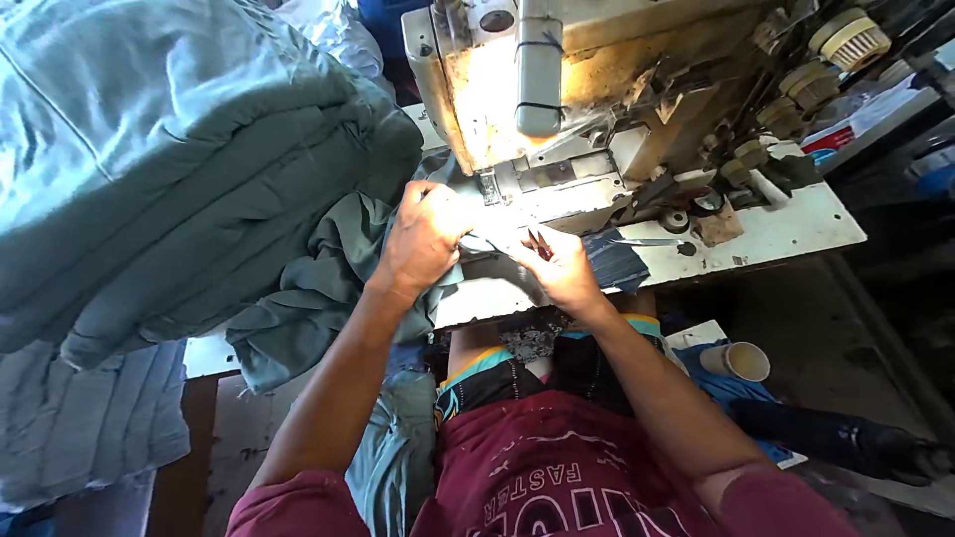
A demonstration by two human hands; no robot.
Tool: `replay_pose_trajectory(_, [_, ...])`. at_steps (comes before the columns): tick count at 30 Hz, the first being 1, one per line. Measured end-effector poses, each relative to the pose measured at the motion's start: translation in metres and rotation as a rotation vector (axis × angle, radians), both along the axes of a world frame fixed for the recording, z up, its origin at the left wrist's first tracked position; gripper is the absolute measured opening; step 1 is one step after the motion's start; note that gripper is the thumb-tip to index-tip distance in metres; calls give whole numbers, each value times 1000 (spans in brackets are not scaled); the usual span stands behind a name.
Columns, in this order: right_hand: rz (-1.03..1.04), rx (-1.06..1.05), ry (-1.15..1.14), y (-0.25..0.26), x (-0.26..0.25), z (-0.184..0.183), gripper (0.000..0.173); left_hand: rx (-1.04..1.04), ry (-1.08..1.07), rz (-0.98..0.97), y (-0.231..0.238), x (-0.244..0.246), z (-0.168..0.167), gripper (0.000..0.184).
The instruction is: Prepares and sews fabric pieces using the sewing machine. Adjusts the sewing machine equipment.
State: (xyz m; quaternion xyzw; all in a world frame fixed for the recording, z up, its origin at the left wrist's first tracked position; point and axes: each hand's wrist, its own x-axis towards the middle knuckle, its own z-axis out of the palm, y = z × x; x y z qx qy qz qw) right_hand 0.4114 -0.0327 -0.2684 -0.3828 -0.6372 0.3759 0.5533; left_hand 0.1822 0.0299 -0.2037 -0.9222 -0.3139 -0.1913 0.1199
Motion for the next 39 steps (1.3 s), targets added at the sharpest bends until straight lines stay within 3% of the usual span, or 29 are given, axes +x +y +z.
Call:
replay_pose_trajectory(5, [15, 6, -36, -2, 2, 8, 27, -221, 67, 123, -20, -3, 19, 27])
replay_pose_trajectory(9, [41, 54, -8, -3, 5, 14, 23, -184, -30, 214, -55, 24, 19, 52])
replay_pose_trajectory(14, [53, 149, 50, -2, 2, 23, 13, 91, -330, 183, -43, 44, -40, 29])
replay_pose_trajectory(18, [28, 141, 55, -5, 2, 23, 15, 156, -386, 170, -23, 36, -50, 20])
replay_pose_trajectory(29, [32, 21, 126, -7, 4, -15, 13, 83, -150, 10, -26, 13, -26, 28])
replay_pose_trajectory(39, [-14, 23, 87, -3, -1, -8, 11, 101, -64, -64, -8, 2, -18, 26])
